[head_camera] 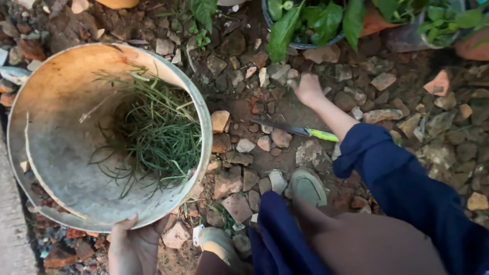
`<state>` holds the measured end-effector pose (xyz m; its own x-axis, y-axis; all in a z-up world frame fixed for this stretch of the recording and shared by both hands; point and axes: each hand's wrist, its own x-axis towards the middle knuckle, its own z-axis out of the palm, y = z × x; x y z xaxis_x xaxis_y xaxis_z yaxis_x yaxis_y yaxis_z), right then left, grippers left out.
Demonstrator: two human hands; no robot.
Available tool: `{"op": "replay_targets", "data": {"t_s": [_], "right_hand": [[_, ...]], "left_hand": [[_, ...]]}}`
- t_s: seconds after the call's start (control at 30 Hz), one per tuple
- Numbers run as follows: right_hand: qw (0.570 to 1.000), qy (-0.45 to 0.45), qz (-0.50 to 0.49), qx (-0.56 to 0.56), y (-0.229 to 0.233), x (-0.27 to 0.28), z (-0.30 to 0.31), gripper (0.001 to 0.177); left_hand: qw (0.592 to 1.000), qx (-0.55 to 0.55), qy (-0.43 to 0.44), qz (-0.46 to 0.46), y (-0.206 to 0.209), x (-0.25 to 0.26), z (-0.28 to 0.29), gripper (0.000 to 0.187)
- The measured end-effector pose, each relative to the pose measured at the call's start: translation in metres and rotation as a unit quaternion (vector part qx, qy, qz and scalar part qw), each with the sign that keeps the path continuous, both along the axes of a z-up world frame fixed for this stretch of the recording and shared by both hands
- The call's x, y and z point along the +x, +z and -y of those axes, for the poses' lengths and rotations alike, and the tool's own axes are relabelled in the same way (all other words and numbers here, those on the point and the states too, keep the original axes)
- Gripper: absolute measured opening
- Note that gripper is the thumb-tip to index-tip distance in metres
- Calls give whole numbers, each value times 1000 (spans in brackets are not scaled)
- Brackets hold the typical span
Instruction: Removing weeds from the ground using hands and a knife and placing them into a bucket.
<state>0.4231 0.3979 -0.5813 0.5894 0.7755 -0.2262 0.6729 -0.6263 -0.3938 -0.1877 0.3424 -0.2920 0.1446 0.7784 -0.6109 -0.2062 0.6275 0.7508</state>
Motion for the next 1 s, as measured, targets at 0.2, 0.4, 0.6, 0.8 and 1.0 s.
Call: {"op": "replay_targets", "data": {"t_s": [0.2,0.4,0.6,0.8,1.0], "right_hand": [[997,-65,24,35,-46,-10,-6,37],[983,13,29,182,-25,-13,10,21],[940,-125,-231,215,39,9,24,16],[990,-58,-120,53,44,96,65,20],[985,82,149,10,-27,124,67,38]], "left_hand": [[1000,5,7,9,4,66,-73,76],[999,14,22,35,0,57,-71,79],[999,18,17,27,4,55,-73,80],[1000,18,8,24,2,61,-76,81],[1000,18,-1,10,3,68,-82,81]]}}
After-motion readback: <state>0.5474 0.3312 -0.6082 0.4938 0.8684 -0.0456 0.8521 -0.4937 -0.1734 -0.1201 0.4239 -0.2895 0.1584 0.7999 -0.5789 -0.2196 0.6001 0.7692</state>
